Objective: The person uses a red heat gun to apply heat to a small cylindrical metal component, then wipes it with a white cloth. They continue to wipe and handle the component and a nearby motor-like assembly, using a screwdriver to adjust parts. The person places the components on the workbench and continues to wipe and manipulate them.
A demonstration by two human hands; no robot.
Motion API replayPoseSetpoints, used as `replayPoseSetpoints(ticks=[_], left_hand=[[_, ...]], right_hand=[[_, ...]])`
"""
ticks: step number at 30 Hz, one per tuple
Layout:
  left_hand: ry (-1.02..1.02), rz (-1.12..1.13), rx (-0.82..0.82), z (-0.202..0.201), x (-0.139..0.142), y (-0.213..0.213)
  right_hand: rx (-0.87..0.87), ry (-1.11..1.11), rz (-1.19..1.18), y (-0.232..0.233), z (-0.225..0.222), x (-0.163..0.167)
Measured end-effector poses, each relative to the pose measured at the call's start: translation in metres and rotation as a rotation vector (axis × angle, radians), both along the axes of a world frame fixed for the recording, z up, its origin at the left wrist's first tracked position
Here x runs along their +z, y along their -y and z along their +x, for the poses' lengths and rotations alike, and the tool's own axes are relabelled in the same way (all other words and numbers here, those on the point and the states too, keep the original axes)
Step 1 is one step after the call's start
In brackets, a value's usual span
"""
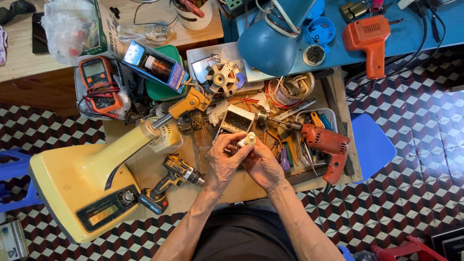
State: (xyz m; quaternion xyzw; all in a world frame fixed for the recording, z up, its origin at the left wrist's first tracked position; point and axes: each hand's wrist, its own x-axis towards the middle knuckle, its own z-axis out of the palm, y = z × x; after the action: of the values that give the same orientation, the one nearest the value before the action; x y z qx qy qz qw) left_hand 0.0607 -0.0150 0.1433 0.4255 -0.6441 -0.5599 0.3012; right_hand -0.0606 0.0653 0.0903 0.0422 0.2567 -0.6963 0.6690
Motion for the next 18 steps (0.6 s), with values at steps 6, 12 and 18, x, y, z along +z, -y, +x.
replayPoseSetpoints(ticks=[6,12,18], left_hand=[[0.024,-0.116,0.041,0.016,0.015,-0.01],[-0.013,-0.015,0.039,0.03,0.017,-0.017],[0.026,0.187,0.009,0.057,0.016,-0.015]], right_hand=[[-0.03,0.03,0.067,-0.009,0.021,0.003],[-0.078,-0.198,0.097,-0.014,0.033,0.001],[-0.112,-0.542,0.179,-0.019,0.043,0.008]])
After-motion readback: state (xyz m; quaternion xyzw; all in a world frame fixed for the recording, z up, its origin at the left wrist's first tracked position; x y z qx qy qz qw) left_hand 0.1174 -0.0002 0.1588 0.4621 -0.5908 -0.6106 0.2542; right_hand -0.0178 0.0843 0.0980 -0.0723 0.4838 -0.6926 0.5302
